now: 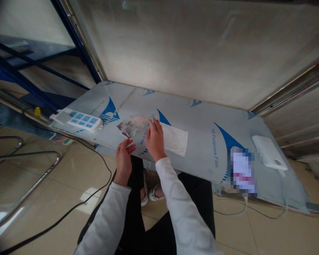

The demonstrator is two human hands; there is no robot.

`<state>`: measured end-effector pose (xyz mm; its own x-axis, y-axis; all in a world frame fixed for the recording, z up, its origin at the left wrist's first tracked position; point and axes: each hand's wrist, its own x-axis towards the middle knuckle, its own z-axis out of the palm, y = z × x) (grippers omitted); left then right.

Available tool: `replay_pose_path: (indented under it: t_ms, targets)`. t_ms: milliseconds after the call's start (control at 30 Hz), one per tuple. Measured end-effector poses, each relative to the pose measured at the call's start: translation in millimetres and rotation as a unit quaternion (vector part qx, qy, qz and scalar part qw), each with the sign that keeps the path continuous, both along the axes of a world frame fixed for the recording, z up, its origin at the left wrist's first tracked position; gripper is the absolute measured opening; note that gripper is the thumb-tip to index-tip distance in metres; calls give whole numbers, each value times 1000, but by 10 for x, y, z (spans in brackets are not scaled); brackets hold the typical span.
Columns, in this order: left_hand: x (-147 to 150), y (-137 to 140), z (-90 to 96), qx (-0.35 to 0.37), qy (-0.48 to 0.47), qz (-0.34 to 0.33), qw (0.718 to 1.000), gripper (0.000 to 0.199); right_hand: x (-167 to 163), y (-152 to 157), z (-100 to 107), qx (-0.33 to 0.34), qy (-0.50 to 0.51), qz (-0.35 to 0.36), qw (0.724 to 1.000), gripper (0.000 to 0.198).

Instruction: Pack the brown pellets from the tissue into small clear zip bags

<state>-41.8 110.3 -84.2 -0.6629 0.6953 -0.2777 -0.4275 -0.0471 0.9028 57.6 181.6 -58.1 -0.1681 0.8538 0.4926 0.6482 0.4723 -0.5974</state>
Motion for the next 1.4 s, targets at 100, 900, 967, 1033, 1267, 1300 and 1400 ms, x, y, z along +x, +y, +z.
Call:
replay_pose_path:
  t_ms: [100, 900, 967, 1033, 1267, 1300, 1400]
  targets:
    - [-54, 64, -26, -2, 224, -36, 974, 21, 345, -380, -13, 4, 117, -108, 987, 32]
    - [-417, 759, -334, -36, 598, -118, 792, 46, 564, -1678, -416, -124, 201, -134, 962, 25]
    - [-390, 728, -315, -45, 613, -111, 781, 44, 558, -1660, -405, -123, 206, -130, 962, 25]
    - [-361, 694, -279, -54, 628, -103, 770, 42, 564, -1646, -396, -119, 209, -131, 962, 25]
    - [-372, 742, 236, -23, 506, 27, 862, 16, 655, -1614, -359, -110, 219, -152, 957, 25]
    - [-353, 736, 339, -17, 499, 38, 865, 18, 667, -1576, -329, -108, 223, -157, 956, 25]
    - [-148, 575, 557, 9, 486, 41, 873, 21, 688, -1355, -161, -106, 261, -160, 946, 28]
